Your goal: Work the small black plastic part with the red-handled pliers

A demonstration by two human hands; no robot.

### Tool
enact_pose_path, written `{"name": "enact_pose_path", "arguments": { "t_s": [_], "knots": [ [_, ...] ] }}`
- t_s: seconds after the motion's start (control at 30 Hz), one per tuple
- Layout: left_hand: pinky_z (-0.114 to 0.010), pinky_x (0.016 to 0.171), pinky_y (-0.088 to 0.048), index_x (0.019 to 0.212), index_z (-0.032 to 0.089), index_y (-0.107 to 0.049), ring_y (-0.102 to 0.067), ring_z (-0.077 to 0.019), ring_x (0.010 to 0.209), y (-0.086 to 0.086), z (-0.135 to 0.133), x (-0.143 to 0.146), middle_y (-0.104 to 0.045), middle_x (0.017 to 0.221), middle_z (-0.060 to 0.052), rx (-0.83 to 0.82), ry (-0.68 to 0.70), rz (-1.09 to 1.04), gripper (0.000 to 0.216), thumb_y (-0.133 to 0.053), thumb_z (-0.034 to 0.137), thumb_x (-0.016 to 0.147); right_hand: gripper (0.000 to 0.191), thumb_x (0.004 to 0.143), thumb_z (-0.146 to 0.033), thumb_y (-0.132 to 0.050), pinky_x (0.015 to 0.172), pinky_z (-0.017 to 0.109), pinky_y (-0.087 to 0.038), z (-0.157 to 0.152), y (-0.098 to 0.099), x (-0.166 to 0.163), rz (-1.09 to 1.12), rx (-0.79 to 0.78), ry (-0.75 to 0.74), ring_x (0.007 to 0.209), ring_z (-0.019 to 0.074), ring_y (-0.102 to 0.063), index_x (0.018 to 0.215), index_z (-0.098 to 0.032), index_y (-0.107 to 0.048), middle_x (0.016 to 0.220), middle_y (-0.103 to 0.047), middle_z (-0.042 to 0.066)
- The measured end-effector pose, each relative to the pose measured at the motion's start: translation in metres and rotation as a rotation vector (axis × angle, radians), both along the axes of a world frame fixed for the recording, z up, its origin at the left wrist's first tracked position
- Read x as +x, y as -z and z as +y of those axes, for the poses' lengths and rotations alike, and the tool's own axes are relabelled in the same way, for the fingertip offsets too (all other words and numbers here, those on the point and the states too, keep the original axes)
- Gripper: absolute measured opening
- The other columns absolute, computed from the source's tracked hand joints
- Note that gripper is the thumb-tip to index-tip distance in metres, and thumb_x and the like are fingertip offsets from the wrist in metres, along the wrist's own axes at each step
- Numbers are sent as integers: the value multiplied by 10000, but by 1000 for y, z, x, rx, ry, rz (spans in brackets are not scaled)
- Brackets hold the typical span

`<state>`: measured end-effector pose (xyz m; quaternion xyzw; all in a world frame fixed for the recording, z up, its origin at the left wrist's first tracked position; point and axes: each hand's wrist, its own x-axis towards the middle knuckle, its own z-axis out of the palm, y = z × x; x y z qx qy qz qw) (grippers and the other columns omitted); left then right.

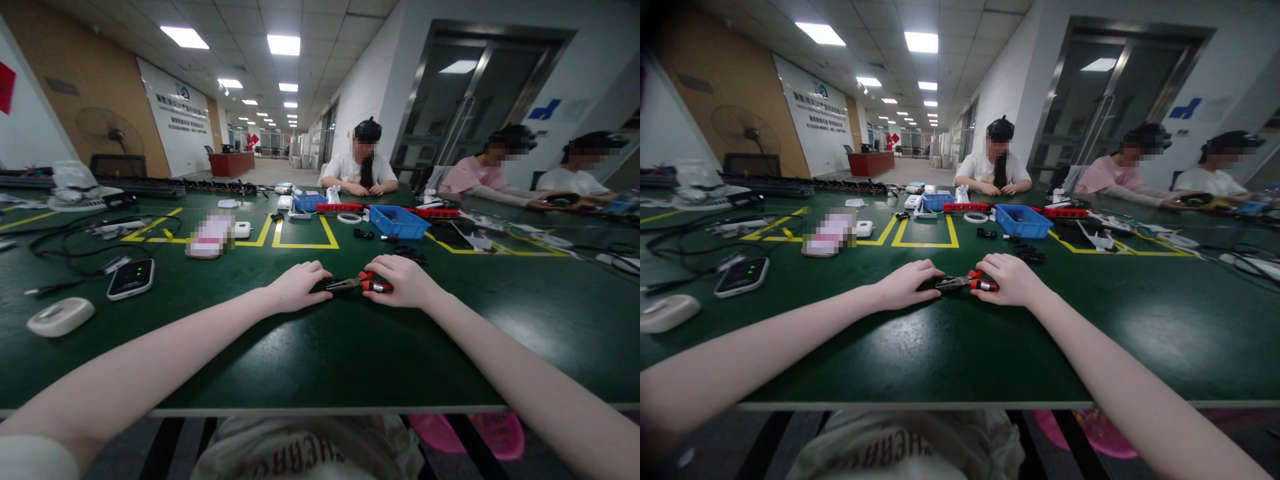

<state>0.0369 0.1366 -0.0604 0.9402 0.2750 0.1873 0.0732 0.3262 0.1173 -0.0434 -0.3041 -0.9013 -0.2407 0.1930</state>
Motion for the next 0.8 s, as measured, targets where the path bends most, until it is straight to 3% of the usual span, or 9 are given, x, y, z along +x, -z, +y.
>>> {"name": "enact_pose_path", "arguments": {
  "t_s": [0.3, 0.5, 0.8],
  "knots": [
    [-288, 639, -447, 950, 196, -530, -633, -210, 799, -10, -6, 2, -644, 929, -35, -7, -70, 145, 338, -534, 530, 904, 399, 846, -511, -612, 689, 339, -488, -2, 0, -2, -7, 10, -35, 811, 222, -639, 1018, -152, -634, 944, -681, 114],
    [-274, 594, -392, 839, 202, -488, -607, -194, 748, -10, -6, 1, -617, 870, -26, 36, -35, 161, 364, -489, 559, 911, 396, 843, -506, -613, 694, 342, -483, -2, -1, -3, -4, 3, -60, 820, 223, -640, 1026, -155, -633, 941, -683, 111],
    [-274, 594, -379, 853, 205, -483, -601, -194, 751, -9, -6, 0, -623, 876, -22, 11, -49, 142, 330, -507, 532, 897, 414, 835, -512, -625, 723, 349, -489, 0, -2, -1, 0, -2, -55, 841, 228, -640, 1047, -157, -638, 970, -684, 116]
  ]
}}
